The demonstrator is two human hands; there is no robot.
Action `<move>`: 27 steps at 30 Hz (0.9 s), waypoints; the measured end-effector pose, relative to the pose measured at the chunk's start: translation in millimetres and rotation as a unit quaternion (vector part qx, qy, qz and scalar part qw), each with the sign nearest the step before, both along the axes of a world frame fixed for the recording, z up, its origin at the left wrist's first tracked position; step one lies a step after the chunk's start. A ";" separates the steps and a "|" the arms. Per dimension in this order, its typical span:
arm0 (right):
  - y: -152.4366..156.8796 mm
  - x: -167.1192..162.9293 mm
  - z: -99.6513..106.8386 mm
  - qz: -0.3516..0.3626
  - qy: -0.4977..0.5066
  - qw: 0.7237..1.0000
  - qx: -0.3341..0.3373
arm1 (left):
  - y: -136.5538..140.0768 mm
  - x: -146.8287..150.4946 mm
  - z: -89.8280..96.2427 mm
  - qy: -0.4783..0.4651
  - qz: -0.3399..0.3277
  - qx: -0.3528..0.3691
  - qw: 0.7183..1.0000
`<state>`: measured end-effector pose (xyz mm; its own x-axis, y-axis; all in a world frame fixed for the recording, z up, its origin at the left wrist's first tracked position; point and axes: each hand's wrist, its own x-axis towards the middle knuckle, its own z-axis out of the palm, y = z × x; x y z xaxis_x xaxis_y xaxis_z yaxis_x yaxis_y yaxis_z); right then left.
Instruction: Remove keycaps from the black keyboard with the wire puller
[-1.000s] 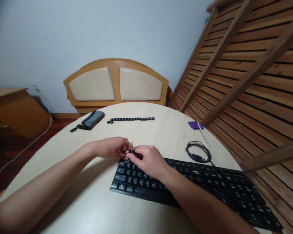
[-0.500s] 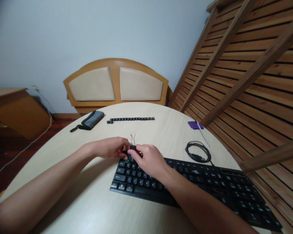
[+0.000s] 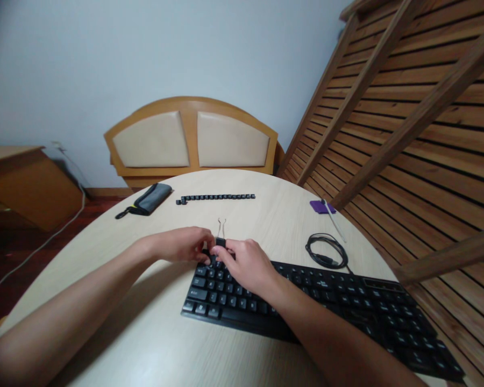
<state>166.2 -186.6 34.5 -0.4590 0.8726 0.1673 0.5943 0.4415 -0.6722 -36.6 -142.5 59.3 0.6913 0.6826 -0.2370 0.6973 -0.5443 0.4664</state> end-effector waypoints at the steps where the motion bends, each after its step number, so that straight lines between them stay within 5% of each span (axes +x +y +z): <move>1: 0.0 0.0 -0.1 -0.001 -0.001 1.000 -0.001 | 0.1 -0.1 -0.1 -0.001 -0.001 -0.001 1.000; 18: 13.0 1.2 -10.9 -0.037 0.196 0.972 -0.123 | -2.0 1.2 4.1 -0.005 -0.019 0.006 1.000; 27: 18.4 0.6 -10.6 -0.109 0.282 0.939 -0.168 | -6.8 12.4 7.9 -0.105 0.044 -0.032 0.993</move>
<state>166.7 -168.2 23.9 -0.1852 0.9823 0.0292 0.1548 0.0585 -0.9862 -24.2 -149.3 67.2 0.6686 0.7307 -0.1378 0.6242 -0.4509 0.6381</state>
